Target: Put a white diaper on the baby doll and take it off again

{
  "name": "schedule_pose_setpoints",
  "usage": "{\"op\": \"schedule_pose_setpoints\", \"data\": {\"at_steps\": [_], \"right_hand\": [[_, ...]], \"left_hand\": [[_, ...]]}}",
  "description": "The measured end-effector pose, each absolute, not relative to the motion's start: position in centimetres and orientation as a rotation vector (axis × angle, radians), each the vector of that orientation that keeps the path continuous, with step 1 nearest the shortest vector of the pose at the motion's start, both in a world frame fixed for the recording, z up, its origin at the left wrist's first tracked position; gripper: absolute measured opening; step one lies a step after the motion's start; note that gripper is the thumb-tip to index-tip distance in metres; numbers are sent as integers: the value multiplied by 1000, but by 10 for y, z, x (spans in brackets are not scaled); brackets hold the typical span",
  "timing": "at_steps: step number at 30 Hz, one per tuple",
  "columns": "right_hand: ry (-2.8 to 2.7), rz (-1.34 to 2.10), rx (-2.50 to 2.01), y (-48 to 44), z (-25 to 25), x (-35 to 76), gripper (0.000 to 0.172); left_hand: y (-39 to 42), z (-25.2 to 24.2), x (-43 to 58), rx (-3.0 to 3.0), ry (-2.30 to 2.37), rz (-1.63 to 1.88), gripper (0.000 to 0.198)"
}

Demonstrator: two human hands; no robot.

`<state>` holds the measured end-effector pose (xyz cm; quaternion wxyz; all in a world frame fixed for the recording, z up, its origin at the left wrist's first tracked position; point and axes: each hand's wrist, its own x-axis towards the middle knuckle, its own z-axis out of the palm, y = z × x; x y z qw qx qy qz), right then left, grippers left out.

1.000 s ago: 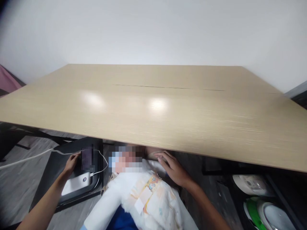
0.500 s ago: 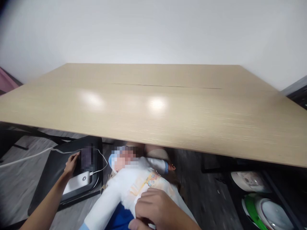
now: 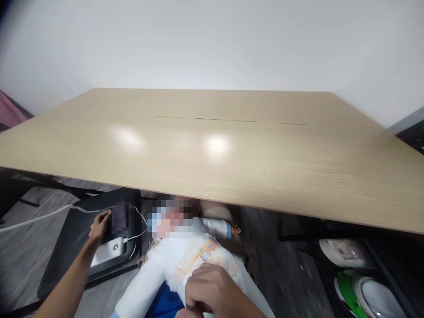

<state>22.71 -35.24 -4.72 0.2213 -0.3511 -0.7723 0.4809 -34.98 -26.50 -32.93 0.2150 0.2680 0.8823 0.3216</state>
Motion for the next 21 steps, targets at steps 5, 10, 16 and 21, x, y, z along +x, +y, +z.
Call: {"op": "schedule_pose_setpoints", "data": {"at_steps": [5,10,16,21], "right_hand": [[-2178,1460,-747,-335,-39,225,46],[-2418,1494,-559,-323,-45,201,49],[-2607,1434,-502,-321,-47,178,51],[-2570,1508,-472,-319,-50,178,50]], "left_hand": [[-265,-326,-344,728,2410,989,46],[-264,-326,-343,703,2383,1087,38],[-262,-336,-349,702,2390,1121,38],[-262,-348,-357,736,2373,1133,41]]}}
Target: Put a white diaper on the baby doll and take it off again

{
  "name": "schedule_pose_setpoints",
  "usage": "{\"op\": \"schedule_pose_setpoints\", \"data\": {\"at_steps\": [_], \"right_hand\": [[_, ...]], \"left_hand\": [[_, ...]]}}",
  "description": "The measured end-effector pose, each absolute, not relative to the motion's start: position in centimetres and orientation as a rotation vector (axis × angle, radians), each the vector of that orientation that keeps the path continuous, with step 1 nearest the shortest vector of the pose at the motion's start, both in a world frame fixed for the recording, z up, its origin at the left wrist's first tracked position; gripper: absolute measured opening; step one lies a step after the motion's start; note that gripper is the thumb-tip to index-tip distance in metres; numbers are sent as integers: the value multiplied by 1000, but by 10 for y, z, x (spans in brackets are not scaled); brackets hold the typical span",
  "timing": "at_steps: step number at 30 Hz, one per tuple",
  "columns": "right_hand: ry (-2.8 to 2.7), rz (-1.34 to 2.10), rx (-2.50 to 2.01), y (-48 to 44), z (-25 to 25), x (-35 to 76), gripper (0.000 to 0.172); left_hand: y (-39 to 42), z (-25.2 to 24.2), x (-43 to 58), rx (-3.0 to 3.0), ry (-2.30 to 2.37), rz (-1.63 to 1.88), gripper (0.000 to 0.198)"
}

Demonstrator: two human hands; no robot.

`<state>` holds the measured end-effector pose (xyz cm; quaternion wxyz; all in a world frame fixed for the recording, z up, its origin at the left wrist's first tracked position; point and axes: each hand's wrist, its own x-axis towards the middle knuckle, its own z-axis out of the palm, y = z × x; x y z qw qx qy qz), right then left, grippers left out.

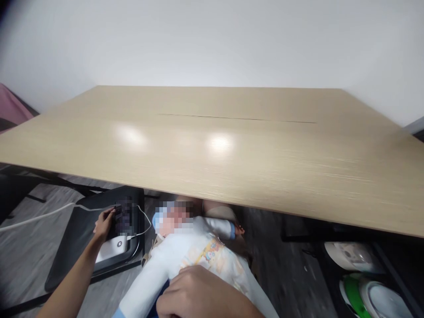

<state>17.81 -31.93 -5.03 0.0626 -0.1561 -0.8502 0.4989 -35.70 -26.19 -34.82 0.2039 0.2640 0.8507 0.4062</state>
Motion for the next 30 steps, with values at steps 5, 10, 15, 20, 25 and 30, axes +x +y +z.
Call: {"op": "schedule_pose_setpoints", "data": {"at_steps": [5,10,15,20,25,30], "right_hand": [[-2572,1573,-425,-316,-55,179,44],[-2566,1620,-407,-315,-60,177,39],[-2540,1607,-441,-319,-67,176,39],[-2511,1573,-436,-321,-67,176,37],[-2548,1556,-459,-319,-61,176,40],[-2546,1561,-478,-319,-56,176,40]], "left_hand": [[-263,-358,-365,783,2342,1143,46],[-263,-362,-368,800,2351,1151,43],[-262,-364,-368,805,2356,1161,37],[-263,-365,-370,808,2340,1162,38],[-264,-361,-369,779,2339,1163,34],[-264,-354,-364,770,2317,1185,35]]}}
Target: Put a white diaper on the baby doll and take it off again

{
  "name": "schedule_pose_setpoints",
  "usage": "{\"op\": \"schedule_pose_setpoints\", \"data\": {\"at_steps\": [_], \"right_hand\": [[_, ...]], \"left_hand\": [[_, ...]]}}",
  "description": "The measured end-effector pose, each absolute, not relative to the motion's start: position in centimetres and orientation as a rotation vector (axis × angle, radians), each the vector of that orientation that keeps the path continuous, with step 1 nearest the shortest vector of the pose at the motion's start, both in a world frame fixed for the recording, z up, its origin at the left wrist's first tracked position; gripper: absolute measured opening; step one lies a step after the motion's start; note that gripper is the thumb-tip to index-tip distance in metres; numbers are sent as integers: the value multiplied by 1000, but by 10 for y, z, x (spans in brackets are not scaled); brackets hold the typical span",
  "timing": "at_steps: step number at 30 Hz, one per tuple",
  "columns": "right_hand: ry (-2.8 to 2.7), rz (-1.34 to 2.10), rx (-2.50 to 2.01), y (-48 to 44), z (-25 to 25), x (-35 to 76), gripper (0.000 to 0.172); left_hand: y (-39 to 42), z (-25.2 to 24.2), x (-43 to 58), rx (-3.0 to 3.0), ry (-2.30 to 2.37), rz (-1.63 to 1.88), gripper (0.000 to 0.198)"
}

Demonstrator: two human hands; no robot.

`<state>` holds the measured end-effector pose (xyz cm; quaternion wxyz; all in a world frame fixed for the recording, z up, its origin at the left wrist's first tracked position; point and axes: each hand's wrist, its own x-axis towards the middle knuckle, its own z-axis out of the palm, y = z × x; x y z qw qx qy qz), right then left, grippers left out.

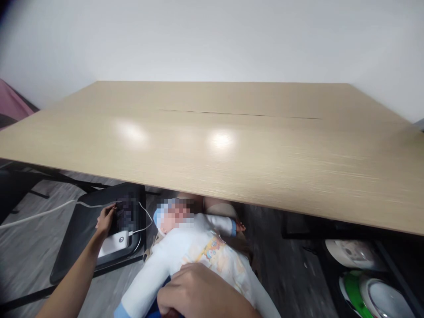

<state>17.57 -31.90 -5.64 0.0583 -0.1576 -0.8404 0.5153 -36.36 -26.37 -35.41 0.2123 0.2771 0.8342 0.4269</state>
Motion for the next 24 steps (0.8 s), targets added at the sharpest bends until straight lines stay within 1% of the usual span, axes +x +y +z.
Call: {"op": "schedule_pose_setpoints", "data": {"at_steps": [9,12,24], "right_hand": [[-2571,1524,-506,-319,-52,176,41],[-2563,1536,-522,-321,-50,177,40],[-2568,1341,-673,-334,-46,177,40]], "left_hand": [[-260,-346,-356,750,2315,1202,42],[-260,-348,-356,747,2310,1212,42],[-259,-361,-363,716,2258,1269,41]]}}
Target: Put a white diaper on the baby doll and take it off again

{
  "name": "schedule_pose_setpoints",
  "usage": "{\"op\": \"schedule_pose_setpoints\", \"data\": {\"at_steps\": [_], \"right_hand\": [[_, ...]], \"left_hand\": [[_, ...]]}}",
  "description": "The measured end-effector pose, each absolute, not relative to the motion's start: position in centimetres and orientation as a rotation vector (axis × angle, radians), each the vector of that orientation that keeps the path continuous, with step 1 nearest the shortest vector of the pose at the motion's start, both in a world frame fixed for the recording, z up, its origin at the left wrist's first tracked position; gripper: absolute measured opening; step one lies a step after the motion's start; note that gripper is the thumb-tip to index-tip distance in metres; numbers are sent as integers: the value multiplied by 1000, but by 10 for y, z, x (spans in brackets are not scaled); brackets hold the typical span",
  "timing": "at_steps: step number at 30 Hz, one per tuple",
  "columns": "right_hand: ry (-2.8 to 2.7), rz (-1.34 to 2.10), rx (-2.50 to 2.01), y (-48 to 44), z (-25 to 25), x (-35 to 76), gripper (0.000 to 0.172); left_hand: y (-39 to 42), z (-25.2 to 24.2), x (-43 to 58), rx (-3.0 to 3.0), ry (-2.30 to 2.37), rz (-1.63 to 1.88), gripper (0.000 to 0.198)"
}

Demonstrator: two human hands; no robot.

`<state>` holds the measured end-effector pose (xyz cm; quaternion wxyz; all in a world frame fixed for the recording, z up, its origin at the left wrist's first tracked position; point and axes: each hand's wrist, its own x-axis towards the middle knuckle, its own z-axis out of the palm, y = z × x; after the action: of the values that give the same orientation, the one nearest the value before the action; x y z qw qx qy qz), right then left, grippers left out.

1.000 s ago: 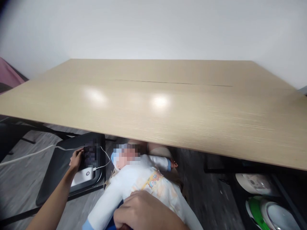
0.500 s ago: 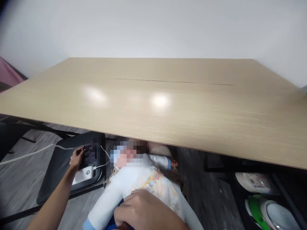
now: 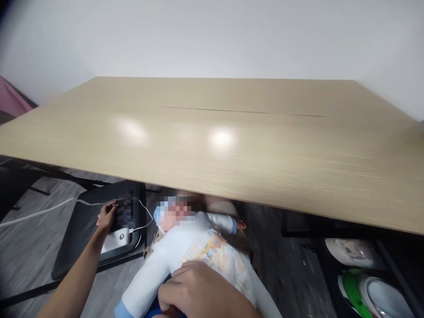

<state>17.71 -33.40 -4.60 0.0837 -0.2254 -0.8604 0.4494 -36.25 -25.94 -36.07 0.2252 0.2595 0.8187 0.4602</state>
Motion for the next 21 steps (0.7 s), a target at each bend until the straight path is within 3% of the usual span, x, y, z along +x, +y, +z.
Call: {"op": "schedule_pose_setpoints", "data": {"at_steps": [11,21], "right_hand": [[-2561,1318,-646,-331,-43,178,50],[-2607,1303,-683,-330,-38,177,49]], "left_hand": [[-258,-367,-369,725,2258,1255,44],[-255,-346,-360,662,2355,1156,27]]}}
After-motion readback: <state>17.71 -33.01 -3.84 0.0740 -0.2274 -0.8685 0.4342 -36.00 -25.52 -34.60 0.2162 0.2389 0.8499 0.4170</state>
